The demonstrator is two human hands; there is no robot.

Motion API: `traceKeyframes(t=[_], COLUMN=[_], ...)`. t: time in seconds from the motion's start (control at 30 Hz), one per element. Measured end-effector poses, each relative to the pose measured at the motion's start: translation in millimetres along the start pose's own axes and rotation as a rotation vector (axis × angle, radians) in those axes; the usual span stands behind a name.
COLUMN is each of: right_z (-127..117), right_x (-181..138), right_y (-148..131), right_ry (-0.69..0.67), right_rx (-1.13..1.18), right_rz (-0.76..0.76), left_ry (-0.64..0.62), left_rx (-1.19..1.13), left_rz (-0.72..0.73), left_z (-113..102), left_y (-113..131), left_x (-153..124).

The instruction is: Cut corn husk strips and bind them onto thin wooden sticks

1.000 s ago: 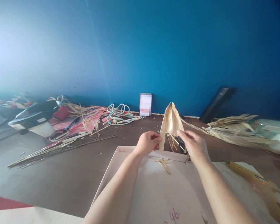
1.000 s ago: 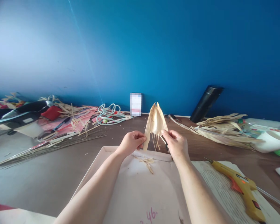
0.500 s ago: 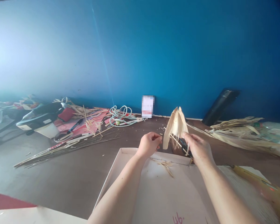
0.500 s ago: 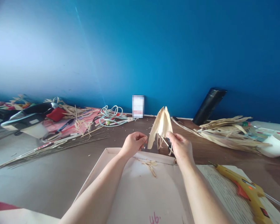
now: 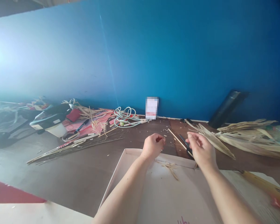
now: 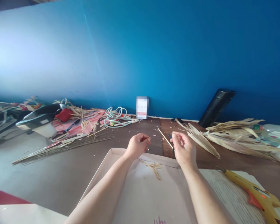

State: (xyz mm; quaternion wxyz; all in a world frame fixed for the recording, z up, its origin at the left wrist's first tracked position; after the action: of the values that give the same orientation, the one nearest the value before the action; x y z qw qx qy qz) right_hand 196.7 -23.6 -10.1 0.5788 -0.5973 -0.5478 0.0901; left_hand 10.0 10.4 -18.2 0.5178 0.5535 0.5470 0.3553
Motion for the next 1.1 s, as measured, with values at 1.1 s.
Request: traceKeyframes(t=[1.1], right_z=[28.3], right_x=[-30.8], right_y=[-11.2], right_ry=[-0.223], right_rx=[-0.318], right_rz=[-0.635], left_ry=[0.444], left_rx=[-0.173], left_rz=[-0.01], left_z=[-55.8], left_y=[31.4], left_x=[22.2])
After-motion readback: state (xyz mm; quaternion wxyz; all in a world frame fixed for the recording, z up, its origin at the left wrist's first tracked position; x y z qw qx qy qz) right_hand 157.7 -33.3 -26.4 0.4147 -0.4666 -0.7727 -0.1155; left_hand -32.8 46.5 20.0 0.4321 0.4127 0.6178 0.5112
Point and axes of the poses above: each hand's wrist, its own x-axis towards the middle knuckle, its own z-axis out of the palm, y = z × x, the point moved 1 cm from there along x, towards the middle knuckle, and after that the axes turned 13 degrees about -z, right-handed, at the moved point
